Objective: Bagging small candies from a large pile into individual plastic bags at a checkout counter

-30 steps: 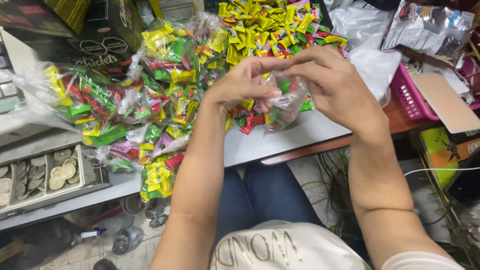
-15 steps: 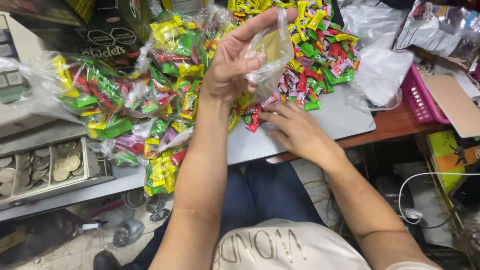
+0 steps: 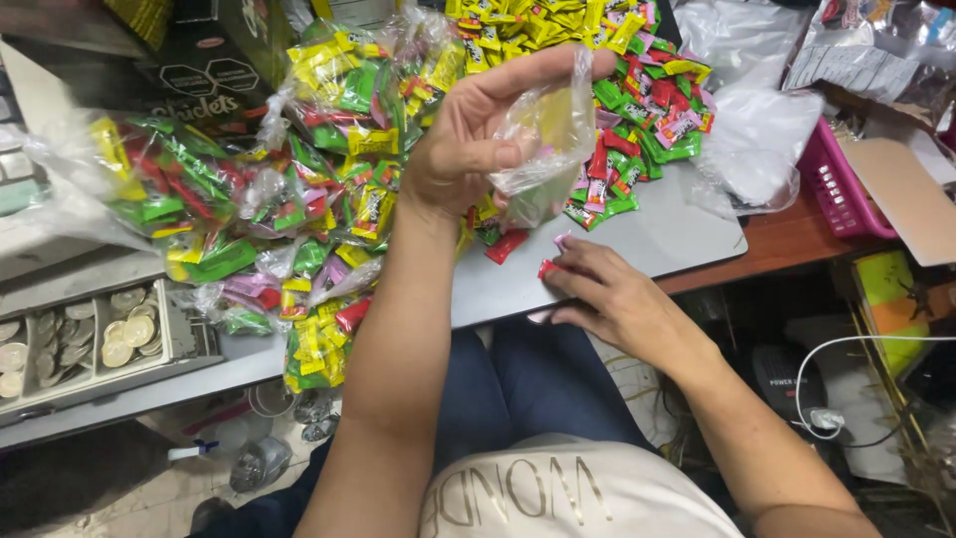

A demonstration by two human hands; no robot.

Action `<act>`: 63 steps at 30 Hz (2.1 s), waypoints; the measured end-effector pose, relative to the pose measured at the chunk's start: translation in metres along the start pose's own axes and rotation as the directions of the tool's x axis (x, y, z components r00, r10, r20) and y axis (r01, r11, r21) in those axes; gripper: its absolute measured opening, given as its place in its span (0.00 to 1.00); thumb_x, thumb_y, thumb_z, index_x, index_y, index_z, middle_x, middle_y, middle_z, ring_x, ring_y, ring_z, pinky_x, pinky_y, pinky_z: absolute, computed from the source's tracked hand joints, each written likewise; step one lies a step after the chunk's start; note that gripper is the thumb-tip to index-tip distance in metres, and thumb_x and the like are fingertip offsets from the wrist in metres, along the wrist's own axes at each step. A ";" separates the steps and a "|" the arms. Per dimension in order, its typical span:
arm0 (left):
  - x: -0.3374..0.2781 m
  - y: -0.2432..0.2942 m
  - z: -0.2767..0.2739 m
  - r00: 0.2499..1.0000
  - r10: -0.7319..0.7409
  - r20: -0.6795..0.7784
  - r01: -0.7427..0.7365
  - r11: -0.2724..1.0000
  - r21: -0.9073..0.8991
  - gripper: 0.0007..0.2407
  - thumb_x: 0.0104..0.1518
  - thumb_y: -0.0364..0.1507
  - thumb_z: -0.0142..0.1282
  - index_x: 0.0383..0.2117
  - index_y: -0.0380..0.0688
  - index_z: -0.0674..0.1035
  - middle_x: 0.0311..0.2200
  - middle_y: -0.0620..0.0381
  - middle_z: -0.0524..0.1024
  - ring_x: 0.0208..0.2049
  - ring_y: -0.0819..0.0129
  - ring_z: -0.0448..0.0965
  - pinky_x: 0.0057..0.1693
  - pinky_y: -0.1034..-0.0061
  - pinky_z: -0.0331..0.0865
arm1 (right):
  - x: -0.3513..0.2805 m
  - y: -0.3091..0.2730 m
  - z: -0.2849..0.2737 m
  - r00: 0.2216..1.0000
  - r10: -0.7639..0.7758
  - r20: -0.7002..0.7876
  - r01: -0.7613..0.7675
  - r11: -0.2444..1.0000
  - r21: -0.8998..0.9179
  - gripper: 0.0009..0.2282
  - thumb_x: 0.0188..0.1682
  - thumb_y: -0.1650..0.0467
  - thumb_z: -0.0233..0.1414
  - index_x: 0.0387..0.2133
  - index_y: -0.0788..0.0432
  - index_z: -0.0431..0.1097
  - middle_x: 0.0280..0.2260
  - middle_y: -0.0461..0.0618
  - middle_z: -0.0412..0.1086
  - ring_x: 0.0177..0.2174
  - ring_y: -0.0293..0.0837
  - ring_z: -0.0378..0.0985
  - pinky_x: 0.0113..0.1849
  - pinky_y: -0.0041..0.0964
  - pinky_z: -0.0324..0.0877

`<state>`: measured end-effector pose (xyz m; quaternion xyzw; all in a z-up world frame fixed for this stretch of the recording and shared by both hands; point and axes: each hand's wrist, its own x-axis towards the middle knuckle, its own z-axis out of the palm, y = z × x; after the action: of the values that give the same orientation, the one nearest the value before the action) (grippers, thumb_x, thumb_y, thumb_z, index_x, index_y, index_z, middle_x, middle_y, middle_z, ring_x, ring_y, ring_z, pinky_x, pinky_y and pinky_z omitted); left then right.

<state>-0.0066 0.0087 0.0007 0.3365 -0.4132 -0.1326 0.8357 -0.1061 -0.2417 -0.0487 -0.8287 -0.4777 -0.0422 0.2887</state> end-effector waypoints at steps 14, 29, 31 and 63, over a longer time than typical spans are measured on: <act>0.009 -0.007 0.027 0.965 -0.264 0.014 0.263 0.964 0.027 0.27 0.55 0.23 0.64 0.64 0.32 0.70 0.63 0.44 0.71 0.43 0.69 0.75 0.48 0.76 0.72 | -0.015 -0.027 -0.066 0.785 0.203 -0.585 -0.082 0.970 0.227 0.11 0.46 0.86 0.56 0.39 0.65 0.76 0.42 0.64 0.74 0.40 0.52 0.82 0.46 0.36 0.81; 0.007 -0.001 0.023 0.911 -0.409 -0.057 0.413 0.907 0.089 0.28 0.56 0.17 0.63 0.65 0.33 0.67 0.56 0.49 0.75 0.34 0.67 0.82 0.31 0.77 0.83 | 0.076 -0.016 -0.127 0.977 -0.170 -0.130 0.154 0.981 -0.119 0.10 0.55 0.84 0.54 0.47 0.65 0.74 0.45 0.49 0.76 0.42 0.53 0.73 0.50 0.47 0.66; 0.006 -0.006 0.021 0.911 -0.410 -0.054 0.413 0.909 0.064 0.28 0.55 0.17 0.63 0.65 0.32 0.67 0.53 0.48 0.77 0.24 0.71 0.80 0.30 0.77 0.82 | 0.074 -0.018 -0.127 0.985 -0.146 -0.087 0.133 0.981 -0.141 0.13 0.55 0.85 0.53 0.49 0.62 0.74 0.46 0.46 0.76 0.41 0.54 0.69 0.49 0.45 0.65; 0.004 -0.012 0.023 0.963 -0.246 0.113 0.252 0.967 -0.045 0.29 0.52 0.13 0.62 0.64 0.31 0.68 0.60 0.35 0.73 0.25 0.67 0.84 0.31 0.79 0.81 | 0.027 -0.047 -0.054 0.747 -0.160 -0.645 0.118 0.987 -0.109 0.11 0.40 0.85 0.63 0.33 0.59 0.81 0.32 0.48 0.79 0.27 0.49 0.79 0.40 0.45 0.74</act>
<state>-0.0215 -0.0122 0.0048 0.3535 -0.4073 -0.2665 0.7988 -0.1188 -0.2310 0.0266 -0.7327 -0.4062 -0.3638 0.4072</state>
